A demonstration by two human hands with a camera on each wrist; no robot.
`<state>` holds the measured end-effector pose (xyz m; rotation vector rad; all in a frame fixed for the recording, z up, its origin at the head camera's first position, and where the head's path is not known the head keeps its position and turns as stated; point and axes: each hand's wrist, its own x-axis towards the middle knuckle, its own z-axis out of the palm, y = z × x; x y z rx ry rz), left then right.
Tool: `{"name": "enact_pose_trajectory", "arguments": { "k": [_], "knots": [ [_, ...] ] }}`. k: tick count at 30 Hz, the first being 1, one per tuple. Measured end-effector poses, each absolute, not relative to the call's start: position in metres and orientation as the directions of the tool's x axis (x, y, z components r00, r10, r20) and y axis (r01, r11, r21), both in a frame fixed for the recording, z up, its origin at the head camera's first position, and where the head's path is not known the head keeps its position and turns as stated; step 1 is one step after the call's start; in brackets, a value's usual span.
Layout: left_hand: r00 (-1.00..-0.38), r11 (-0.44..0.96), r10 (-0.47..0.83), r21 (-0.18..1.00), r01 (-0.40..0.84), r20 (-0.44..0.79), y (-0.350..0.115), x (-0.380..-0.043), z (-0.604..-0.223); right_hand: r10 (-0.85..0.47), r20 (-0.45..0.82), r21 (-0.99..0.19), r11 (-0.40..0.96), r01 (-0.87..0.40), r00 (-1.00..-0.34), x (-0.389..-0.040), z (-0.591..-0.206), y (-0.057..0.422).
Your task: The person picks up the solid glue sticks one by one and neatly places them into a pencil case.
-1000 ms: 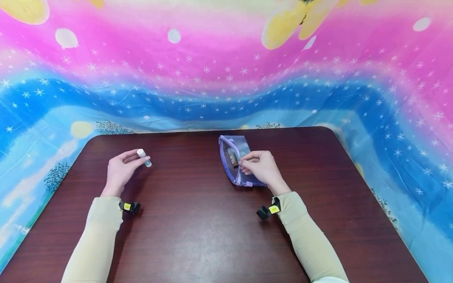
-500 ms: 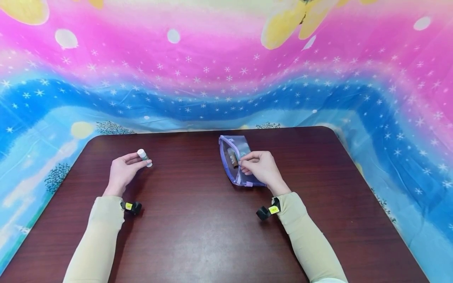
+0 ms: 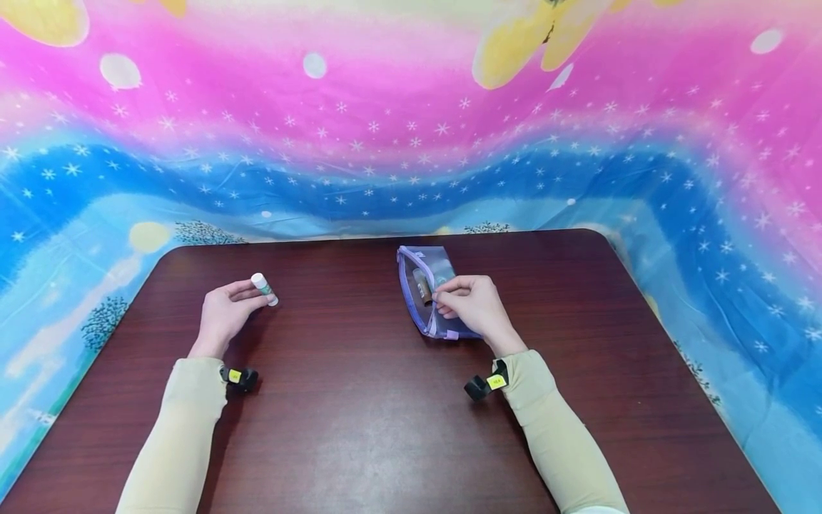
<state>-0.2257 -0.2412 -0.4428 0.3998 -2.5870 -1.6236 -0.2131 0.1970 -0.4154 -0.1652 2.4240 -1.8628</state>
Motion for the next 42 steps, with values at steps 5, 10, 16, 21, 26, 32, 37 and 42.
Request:
{"name": "enact_pose_trajectory", "arguments": {
  "k": [5, 10, 16, 21, 26, 32, 37, 42],
  "knots": [
    [-0.97, 0.427, -0.23, 0.887, -0.179, -0.085, -0.243, -0.224, -0.4444, -0.131, 0.002, -0.966, 0.255, -0.035, -0.991, -0.2129, -0.4162, 0.1968],
    [-0.972, 0.446, -0.226, 0.88, -0.165, -0.067, -0.2422, -0.2235, -0.446, -0.133, -0.003, -0.967, 0.255, -0.031, -0.991, -0.2131, -0.4164, 0.1968],
    [-0.974, 0.456, -0.223, 0.878, -0.146, -0.046, -0.241, -0.2242, -0.4483, -0.135, 0.0, -0.965, 0.259, -0.035, -0.991, -0.2142, -0.417, 0.1974],
    [-0.973, 0.471, -0.224, 0.869, -0.152, -0.049, -0.24, -0.224, -0.4495, -0.136, -0.006, -0.965, 0.262, -0.03, -0.991, -0.2142, -0.417, 0.1977],
    [-0.972, 0.469, -0.226, 0.868, -0.162, -0.059, -0.2392, -0.2246, -0.4495, -0.134, -0.004, -0.968, 0.248, -0.029, -0.991, -0.2146, -0.4169, 0.198],
    [-0.973, 0.47, -0.222, 0.868, -0.159, -0.058, -0.2385, -0.2244, -0.4478, -0.133, -0.006, -0.971, 0.238, -0.026, -0.991, -0.2157, -0.4175, 0.1977],
    [-0.973, 0.48, -0.223, 0.863, -0.156, -0.052, -0.2382, -0.2249, -0.4477, -0.13, -0.003, -0.97, 0.241, -0.028, -0.992, -0.2154, -0.4164, 0.1979],
    [-0.973, 0.476, -0.224, 0.864, -0.163, -0.06, -0.2381, -0.2244, -0.4479, -0.128, -0.01, -0.969, 0.247, -0.022, -0.992, -0.2149, -0.4161, 0.1983]
  ]
}}
